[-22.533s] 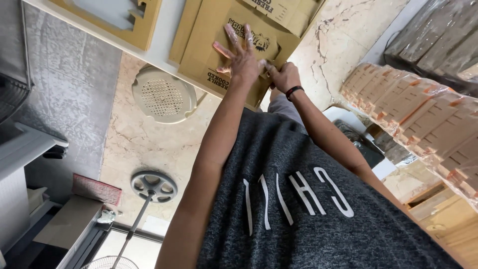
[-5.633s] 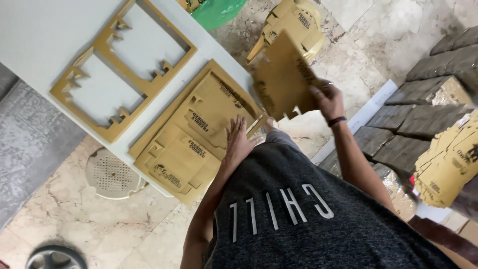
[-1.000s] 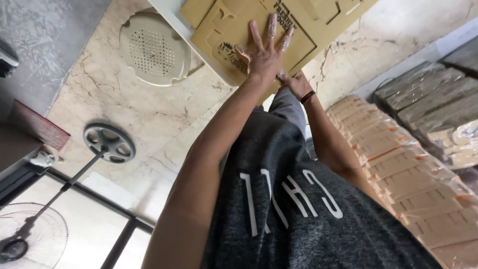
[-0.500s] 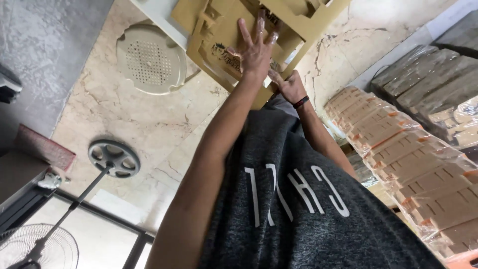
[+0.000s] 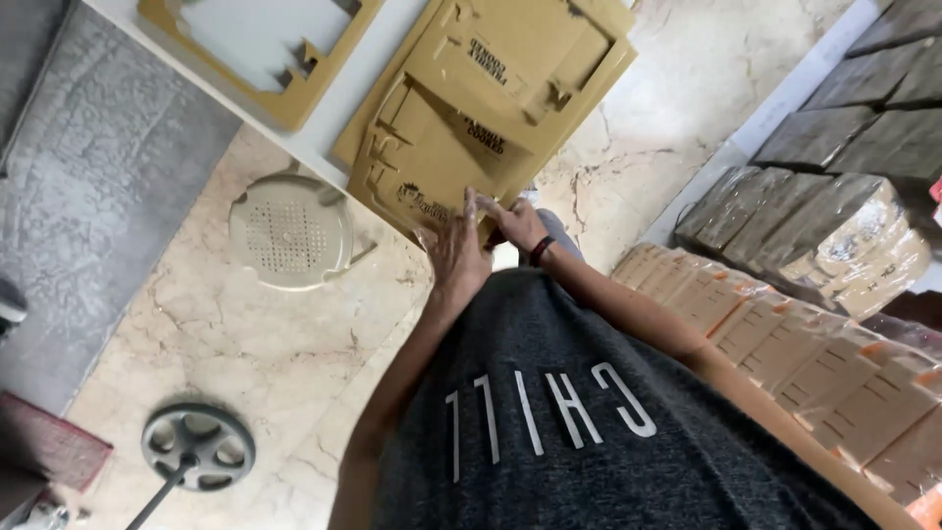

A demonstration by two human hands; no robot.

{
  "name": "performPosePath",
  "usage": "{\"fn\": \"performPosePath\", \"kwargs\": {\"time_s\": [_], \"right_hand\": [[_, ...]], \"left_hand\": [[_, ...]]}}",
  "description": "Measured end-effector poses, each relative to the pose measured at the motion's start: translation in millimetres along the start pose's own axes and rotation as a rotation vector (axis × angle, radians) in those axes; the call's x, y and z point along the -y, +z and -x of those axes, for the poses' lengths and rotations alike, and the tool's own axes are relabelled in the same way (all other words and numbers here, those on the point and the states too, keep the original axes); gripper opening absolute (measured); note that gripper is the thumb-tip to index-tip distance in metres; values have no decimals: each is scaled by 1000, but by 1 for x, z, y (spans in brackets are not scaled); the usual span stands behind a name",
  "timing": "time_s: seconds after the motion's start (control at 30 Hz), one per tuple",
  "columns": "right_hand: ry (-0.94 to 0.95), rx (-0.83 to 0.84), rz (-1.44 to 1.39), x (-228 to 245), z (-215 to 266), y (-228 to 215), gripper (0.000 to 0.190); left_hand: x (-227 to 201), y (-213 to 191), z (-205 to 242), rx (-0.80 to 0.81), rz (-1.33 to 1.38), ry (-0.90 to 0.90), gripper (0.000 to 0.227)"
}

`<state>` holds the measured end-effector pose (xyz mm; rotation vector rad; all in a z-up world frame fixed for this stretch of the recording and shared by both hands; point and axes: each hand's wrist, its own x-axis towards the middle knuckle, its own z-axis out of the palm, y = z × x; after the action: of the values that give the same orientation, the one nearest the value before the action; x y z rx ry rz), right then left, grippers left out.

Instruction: The person uses a knife to cut flat cardboard pieces on a white table. They repeatedly position the cardboard, cut along the edges, and stack the cut pieces.

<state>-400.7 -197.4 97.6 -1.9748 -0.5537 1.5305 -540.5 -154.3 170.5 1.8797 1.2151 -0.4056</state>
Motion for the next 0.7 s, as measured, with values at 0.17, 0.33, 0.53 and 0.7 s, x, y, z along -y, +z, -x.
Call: {"fn": "performPosePath", "kwargs": {"time_s": [0.17, 0.33, 0.53, 0.7], "right_hand": [[-175, 488, 1056, -19, -29, -41, 36], [-560, 30, 890, 51, -29, -158, 60], [-1032, 42, 1466, 18, -158, -227, 74], [-1459, -107, 1244, 68, -218, -255, 8]], "left_hand": [[21, 21, -16, -172, -21, 1, 78], [12, -39, 3, -61, 30, -31, 70], [-27, -120, 31, 49, 84, -134, 59], [-11, -132, 29, 0, -2, -215, 58]]}}
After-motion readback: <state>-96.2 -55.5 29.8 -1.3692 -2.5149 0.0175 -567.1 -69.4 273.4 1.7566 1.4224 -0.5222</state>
